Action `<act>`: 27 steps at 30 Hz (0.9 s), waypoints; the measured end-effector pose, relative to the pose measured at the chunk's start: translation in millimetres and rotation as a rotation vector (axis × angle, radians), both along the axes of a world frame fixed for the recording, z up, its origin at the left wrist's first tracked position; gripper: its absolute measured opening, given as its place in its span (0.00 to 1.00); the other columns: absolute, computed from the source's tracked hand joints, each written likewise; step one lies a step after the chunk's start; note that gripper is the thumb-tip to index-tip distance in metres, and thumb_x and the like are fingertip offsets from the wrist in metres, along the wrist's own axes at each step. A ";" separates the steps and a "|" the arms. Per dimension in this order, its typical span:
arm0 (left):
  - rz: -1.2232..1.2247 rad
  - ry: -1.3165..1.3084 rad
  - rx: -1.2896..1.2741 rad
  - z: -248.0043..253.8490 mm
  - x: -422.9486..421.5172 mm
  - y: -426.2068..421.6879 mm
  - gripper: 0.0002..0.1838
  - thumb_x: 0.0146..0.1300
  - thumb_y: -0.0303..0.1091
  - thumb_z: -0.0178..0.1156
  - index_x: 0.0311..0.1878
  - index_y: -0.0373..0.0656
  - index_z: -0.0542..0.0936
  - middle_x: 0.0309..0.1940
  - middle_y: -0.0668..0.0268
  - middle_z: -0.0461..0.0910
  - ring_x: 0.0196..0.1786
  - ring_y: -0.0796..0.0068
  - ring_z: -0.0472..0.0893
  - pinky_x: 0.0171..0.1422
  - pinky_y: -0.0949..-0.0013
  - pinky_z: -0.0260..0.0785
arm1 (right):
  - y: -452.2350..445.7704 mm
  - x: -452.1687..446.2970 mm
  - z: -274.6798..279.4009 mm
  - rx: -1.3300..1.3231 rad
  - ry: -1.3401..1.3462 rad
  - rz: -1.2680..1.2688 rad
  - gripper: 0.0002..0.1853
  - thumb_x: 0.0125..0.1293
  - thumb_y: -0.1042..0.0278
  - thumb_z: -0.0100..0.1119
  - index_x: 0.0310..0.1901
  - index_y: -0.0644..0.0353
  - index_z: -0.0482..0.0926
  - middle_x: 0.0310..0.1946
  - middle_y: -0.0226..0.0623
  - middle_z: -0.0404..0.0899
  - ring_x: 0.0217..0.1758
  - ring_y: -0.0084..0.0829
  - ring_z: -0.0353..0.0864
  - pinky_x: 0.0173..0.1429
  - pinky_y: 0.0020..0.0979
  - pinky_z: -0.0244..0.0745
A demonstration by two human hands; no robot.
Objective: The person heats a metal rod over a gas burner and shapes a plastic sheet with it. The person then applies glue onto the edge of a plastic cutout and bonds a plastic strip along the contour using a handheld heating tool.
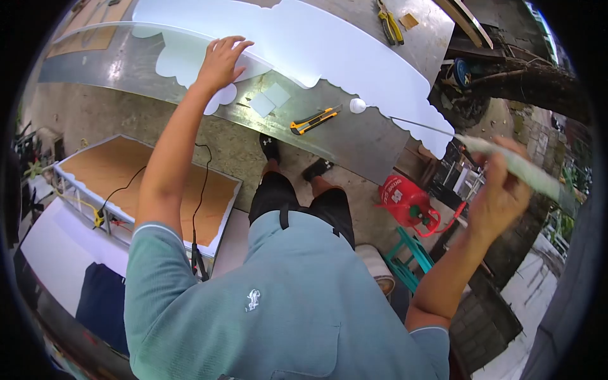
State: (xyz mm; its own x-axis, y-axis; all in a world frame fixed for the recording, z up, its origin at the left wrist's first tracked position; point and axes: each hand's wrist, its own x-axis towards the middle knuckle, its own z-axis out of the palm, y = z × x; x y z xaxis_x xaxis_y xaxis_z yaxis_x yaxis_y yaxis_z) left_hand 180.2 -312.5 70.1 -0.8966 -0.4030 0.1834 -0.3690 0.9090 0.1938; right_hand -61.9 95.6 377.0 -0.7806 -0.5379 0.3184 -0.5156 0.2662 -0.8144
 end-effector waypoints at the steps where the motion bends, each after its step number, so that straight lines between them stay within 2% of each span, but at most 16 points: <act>1: -0.032 -0.105 0.026 -8.0 -5.5 -8.1 0.34 0.59 0.34 0.73 0.69 0.60 0.74 0.66 0.65 0.76 0.70 0.59 0.74 0.77 0.50 0.61 | -22.7 8.8 -6.0 0.060 -0.003 0.082 0.09 0.74 0.75 0.64 0.53 0.68 0.82 0.45 0.37 0.82 0.42 0.24 0.82 0.50 0.26 0.79; 2: -0.066 -0.210 0.051 -15.2 -8.9 -14.3 0.34 0.59 0.35 0.74 0.69 0.62 0.75 0.66 0.67 0.76 0.71 0.60 0.73 0.78 0.50 0.60 | -43.8 16.9 -13.7 0.120 -0.009 0.166 0.09 0.72 0.77 0.65 0.52 0.67 0.82 0.47 0.37 0.82 0.43 0.24 0.83 0.51 0.26 0.80; 3: -0.103 -0.227 0.032 -20.8 -11.9 -19.6 0.29 0.61 0.37 0.73 0.66 0.61 0.78 0.63 0.68 0.78 0.69 0.62 0.76 0.77 0.51 0.62 | -68.2 29.1 -22.9 0.114 -0.095 0.233 0.09 0.73 0.78 0.65 0.52 0.68 0.81 0.47 0.37 0.82 0.44 0.26 0.84 0.52 0.27 0.81; 4: -0.106 -0.223 0.053 -25.0 -15.4 -22.5 0.29 0.61 0.37 0.73 0.66 0.61 0.78 0.63 0.68 0.78 0.69 0.62 0.76 0.77 0.51 0.62 | -91.5 41.0 -32.8 0.106 -0.183 0.298 0.09 0.73 0.78 0.64 0.52 0.68 0.81 0.47 0.38 0.82 0.45 0.27 0.86 0.53 0.29 0.82; 6: -0.170 -0.285 0.140 -28.8 -23.9 -28.6 0.25 0.60 0.37 0.73 0.62 0.60 0.81 0.57 0.69 0.81 0.67 0.64 0.77 0.76 0.51 0.63 | -127.0 55.0 -58.0 0.100 -0.297 0.362 0.08 0.74 0.78 0.63 0.52 0.68 0.81 0.47 0.37 0.83 0.47 0.28 0.87 0.55 0.29 0.82; 7: -0.210 -0.287 0.107 -29.6 -26.6 -30.0 0.19 0.64 0.39 0.69 0.58 0.58 0.82 0.53 0.70 0.83 0.61 0.66 0.81 0.72 0.55 0.67 | -143.6 59.4 -69.6 0.113 -0.262 0.405 0.09 0.74 0.78 0.64 0.52 0.68 0.81 0.47 0.36 0.83 0.47 0.27 0.86 0.55 0.28 0.82; 12: -0.306 -0.320 0.184 -48.1 -42.5 -35.7 0.17 0.64 0.38 0.69 0.56 0.56 0.84 0.53 0.70 0.83 0.60 0.65 0.81 0.70 0.55 0.68 | -203.5 72.8 -116.3 0.256 -0.096 0.475 0.09 0.71 0.76 0.68 0.49 0.71 0.83 0.49 0.38 0.86 0.44 0.27 0.87 0.52 0.28 0.83; 14: -0.310 -0.310 0.206 -63.4 -38.4 -38.2 0.16 0.64 0.38 0.70 0.55 0.55 0.84 0.53 0.70 0.83 0.59 0.65 0.81 0.69 0.55 0.68 | -217.8 74.8 -131.6 0.290 -0.020 0.502 0.10 0.73 0.73 0.68 0.49 0.71 0.83 0.45 0.34 0.86 0.46 0.22 0.86 0.54 0.25 0.80; 15: -0.372 -0.018 0.129 -70.2 -32.5 -38.2 0.09 0.64 0.39 0.66 0.47 0.54 0.86 0.49 0.68 0.85 0.55 0.64 0.83 0.63 0.57 0.72 | -223.3 77.0 -135.5 0.297 -0.024 0.507 0.10 0.73 0.73 0.68 0.49 0.71 0.83 0.45 0.34 0.86 0.46 0.22 0.86 0.54 0.25 0.80; 16: -0.426 0.274 0.048 -76.7 -28.0 -39.1 0.07 0.65 0.40 0.62 0.39 0.53 0.87 0.45 0.66 0.86 0.51 0.63 0.85 0.58 0.58 0.76 | -229.1 78.7 -138.5 0.299 -0.036 0.497 0.10 0.73 0.72 0.68 0.48 0.70 0.84 0.42 0.35 0.86 0.44 0.22 0.86 0.50 0.25 0.80; 18: -0.420 0.277 0.071 -78.5 -25.0 -39.7 0.06 0.64 0.39 0.62 0.39 0.54 0.87 0.43 0.67 0.86 0.50 0.64 0.85 0.57 0.58 0.76 | -237.2 83.9 -142.5 0.310 -0.068 0.475 0.08 0.74 0.70 0.67 0.46 0.67 0.85 0.38 0.38 0.87 0.38 0.22 0.86 0.42 0.26 0.82; 19: -0.419 0.282 0.085 -75.0 -25.4 -39.3 0.06 0.64 0.38 0.61 0.38 0.55 0.87 0.41 0.67 0.86 0.49 0.65 0.85 0.56 0.58 0.76 | -241.5 87.1 -143.3 0.319 -0.073 0.478 0.08 0.74 0.70 0.67 0.46 0.67 0.85 0.38 0.38 0.87 0.38 0.22 0.86 0.42 0.26 0.82; 20: -0.416 0.281 0.096 -70.8 -27.3 -37.1 0.06 0.64 0.38 0.61 0.38 0.55 0.87 0.41 0.67 0.86 0.49 0.65 0.85 0.56 0.58 0.76 | -245.7 90.3 -143.0 0.329 -0.063 0.478 0.08 0.73 0.70 0.67 0.46 0.67 0.84 0.36 0.36 0.87 0.37 0.22 0.85 0.41 0.26 0.81; 22: -0.343 -0.086 0.058 -65.5 -33.3 -34.4 0.06 0.65 0.37 0.60 0.37 0.54 0.87 0.40 0.67 0.86 0.49 0.65 0.85 0.56 0.58 0.76 | -250.0 94.8 -145.3 0.344 -0.052 0.477 0.08 0.73 0.71 0.67 0.45 0.67 0.84 0.35 0.34 0.86 0.36 0.21 0.85 0.40 0.25 0.80; 27: -0.336 -0.107 0.017 -63.4 -32.2 -32.5 0.07 0.65 0.37 0.60 0.36 0.53 0.87 0.40 0.67 0.87 0.48 0.65 0.86 0.56 0.58 0.76 | -254.5 98.5 -158.4 0.363 -0.066 0.466 0.09 0.73 0.70 0.67 0.45 0.68 0.84 0.33 0.33 0.86 0.35 0.20 0.84 0.39 0.25 0.79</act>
